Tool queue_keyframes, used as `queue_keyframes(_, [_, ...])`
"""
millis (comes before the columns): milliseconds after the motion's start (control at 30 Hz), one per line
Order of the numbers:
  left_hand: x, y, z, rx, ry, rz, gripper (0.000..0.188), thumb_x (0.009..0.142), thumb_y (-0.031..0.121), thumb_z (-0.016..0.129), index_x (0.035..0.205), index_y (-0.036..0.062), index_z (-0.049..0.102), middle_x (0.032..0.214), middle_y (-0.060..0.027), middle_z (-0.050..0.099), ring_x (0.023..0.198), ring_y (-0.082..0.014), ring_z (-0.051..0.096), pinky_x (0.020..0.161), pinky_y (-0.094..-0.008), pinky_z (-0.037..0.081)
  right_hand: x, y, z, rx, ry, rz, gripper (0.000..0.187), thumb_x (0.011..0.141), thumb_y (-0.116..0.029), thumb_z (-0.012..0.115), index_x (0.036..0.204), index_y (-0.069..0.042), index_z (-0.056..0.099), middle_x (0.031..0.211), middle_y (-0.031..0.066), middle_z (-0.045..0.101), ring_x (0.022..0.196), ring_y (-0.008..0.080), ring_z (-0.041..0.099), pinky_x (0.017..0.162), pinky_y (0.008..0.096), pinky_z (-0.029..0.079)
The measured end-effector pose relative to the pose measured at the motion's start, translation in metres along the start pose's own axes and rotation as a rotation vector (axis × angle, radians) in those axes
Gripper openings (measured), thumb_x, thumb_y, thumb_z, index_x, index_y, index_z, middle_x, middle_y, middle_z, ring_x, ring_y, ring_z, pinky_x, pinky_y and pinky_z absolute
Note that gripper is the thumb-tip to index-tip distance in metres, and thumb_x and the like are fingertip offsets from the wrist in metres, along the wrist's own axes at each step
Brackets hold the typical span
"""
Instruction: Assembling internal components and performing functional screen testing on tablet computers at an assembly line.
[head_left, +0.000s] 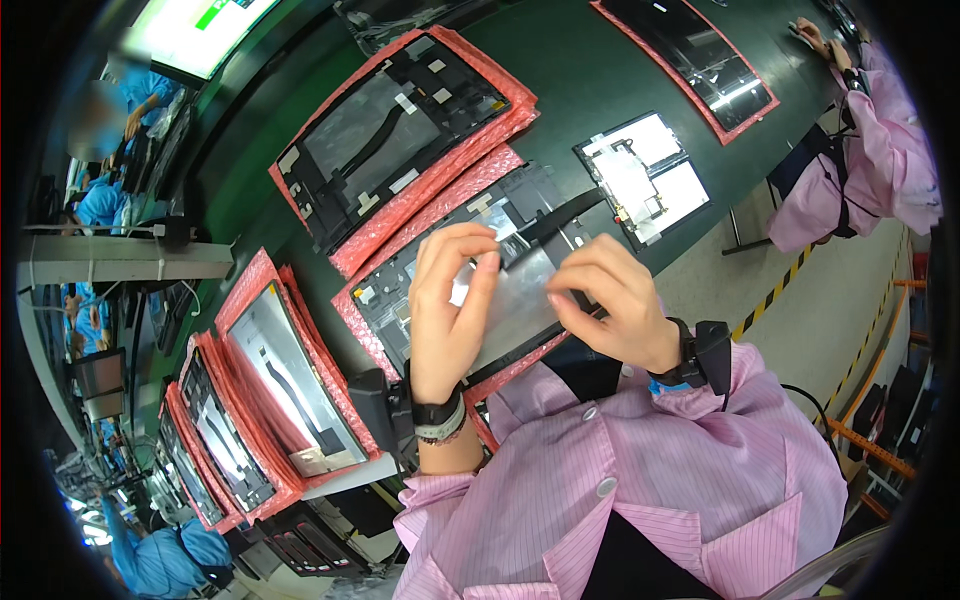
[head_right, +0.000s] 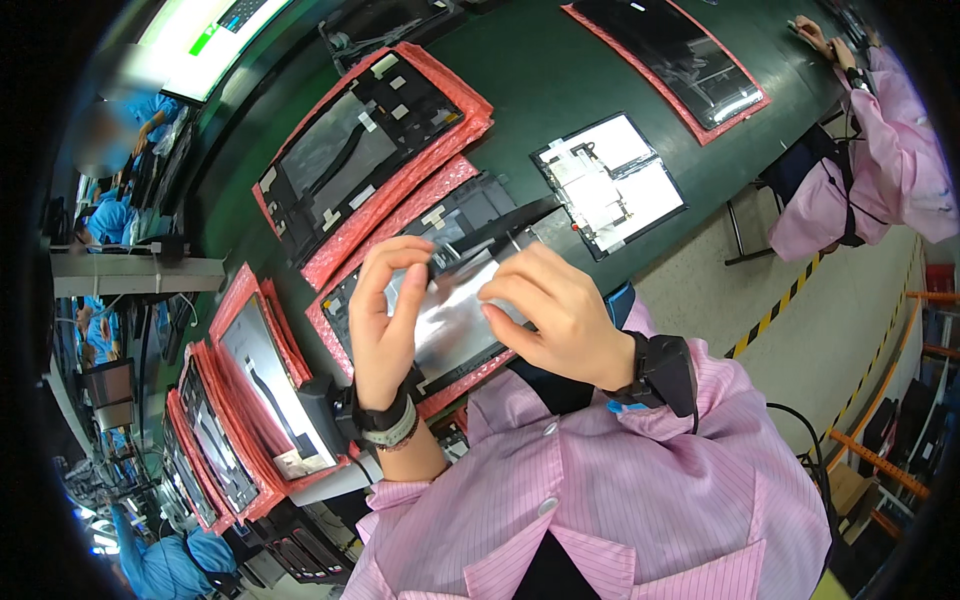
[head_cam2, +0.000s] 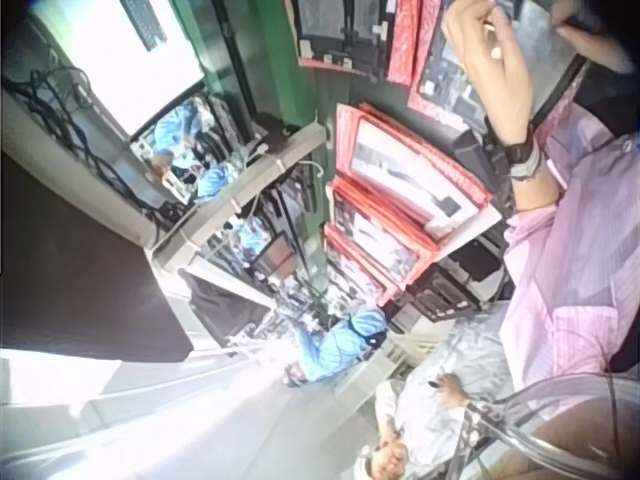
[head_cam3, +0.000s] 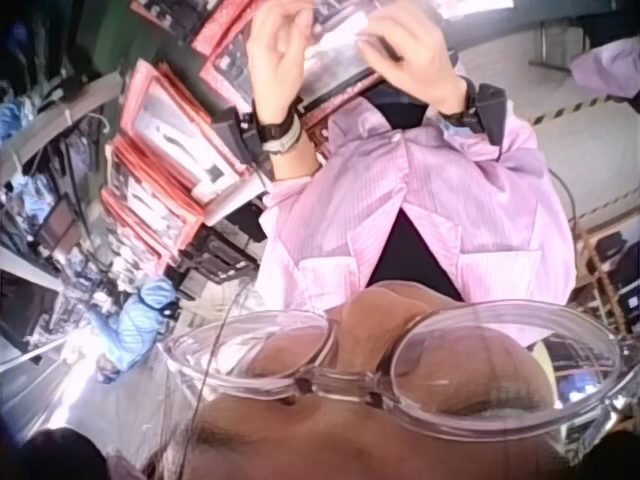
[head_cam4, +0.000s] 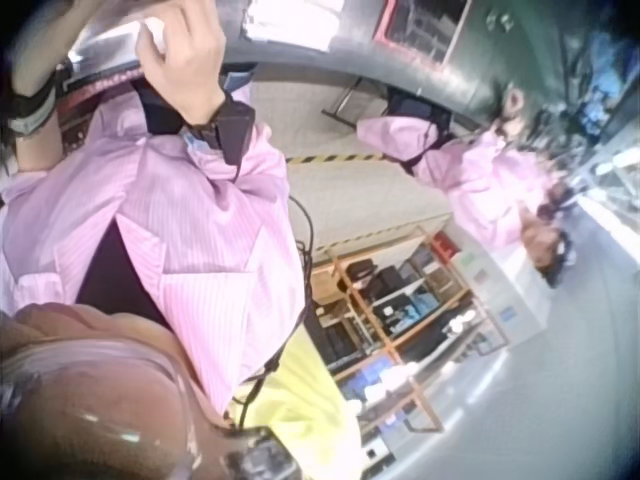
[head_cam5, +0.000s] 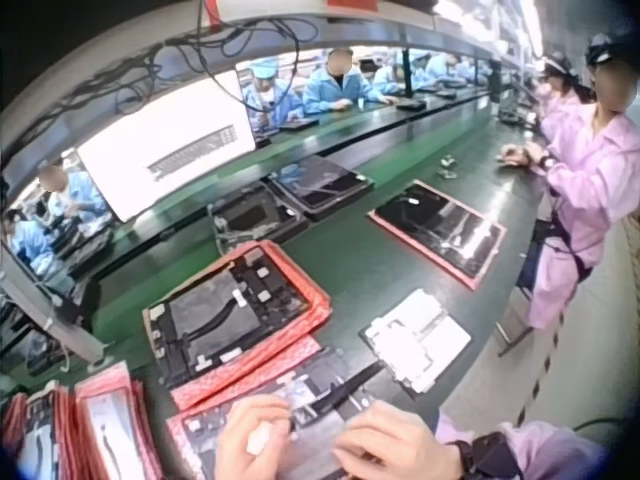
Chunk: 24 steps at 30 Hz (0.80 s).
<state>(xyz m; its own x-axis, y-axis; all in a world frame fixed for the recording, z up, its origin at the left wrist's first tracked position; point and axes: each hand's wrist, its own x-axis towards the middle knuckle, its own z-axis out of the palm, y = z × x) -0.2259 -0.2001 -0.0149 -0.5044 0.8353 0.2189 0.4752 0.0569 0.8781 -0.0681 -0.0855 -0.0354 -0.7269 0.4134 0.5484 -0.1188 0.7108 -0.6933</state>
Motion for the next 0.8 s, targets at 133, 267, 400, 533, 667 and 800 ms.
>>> queue_keyframes(133, [-0.031,0.008,-0.016,0.053,0.161,-0.077,0.045,0.087,0.002,0.055,0.131,-0.0018,0.047,0.132,-0.0157,0.051,0.125,-0.0276,0.047,0.104,-0.0369,0.035,-0.007,0.0,0.005,0.043,-0.287,-0.121,0.03,0.07,-0.003,0.068,0.099,-0.001,0.059,0.104,0.0125,0.059,0.101,0.0293,0.057,0.084,0.038,0.047])
queue_keyframes(267, [-0.083,0.008,-0.028,0.087,0.243,-0.201,0.055,0.088,-0.001,0.051,0.14,-0.0012,0.036,0.142,-0.0147,0.043,0.131,-0.0262,0.041,0.107,-0.0395,0.032,-0.005,0.0,0.015,-0.122,-0.559,-0.206,0.057,0.067,-0.011,0.075,0.119,-0.001,0.052,0.135,0.0166,0.044,0.124,0.0338,0.044,0.106,0.045,0.035])
queue_keyframes(400, [-0.136,0.001,-0.021,0.063,0.488,-0.302,0.05,0.089,-0.001,0.05,0.137,-0.0017,0.038,0.143,-0.0146,0.038,0.131,-0.0263,0.038,0.107,-0.0402,0.033,-0.002,0.004,0.02,-0.153,-0.62,-0.312,0.044,0.072,-0.012,0.067,0.112,0.002,0.056,0.131,0.0192,0.049,0.126,0.031,0.044,0.106,0.0435,0.035])
queue_keyframes(533, [-0.163,-0.009,-0.004,0.098,0.658,-0.355,0.054,0.089,-0.001,0.047,0.141,-0.0024,0.031,0.145,-0.0167,0.032,0.132,-0.0305,0.037,0.109,-0.0431,0.03,-0.009,0.009,0.024,-0.247,-0.569,-0.448,0.033,0.077,-0.014,0.063,0.105,0.002,0.06,0.121,0.0178,0.057,0.122,0.0307,0.05,0.105,0.0438,0.037])
queue_keyframes(667, [-0.165,-0.014,0.01,0.144,0.712,-0.25,0.057,0.091,0.002,0.043,0.143,-0.0029,0.023,0.146,-0.0199,0.029,0.132,-0.0344,0.036,0.11,-0.0458,0.027,-0.01,0.012,0.025,-0.345,-0.454,-0.65,0.026,0.079,-0.016,0.062,0.099,0.001,0.063,0.115,0.0183,0.062,0.116,0.0304,0.056,0.102,0.0452,0.042])
queue_keyframes(800, [-0.163,-0.015,0.014,0.14,0.788,-0.208,0.064,0.097,0.026,0.036,0.148,-0.0004,0.007,0.148,-0.0236,0.025,0.131,-0.0393,0.036,0.11,-0.0495,0.024,0.016,0.006,0.012,-0.249,-0.4,-0.661,0.028,0.078,-0.015,0.064,0.101,0.001,0.062,0.113,0.0178,0.062,0.111,0.0286,0.06,0.098,0.0432,0.047])
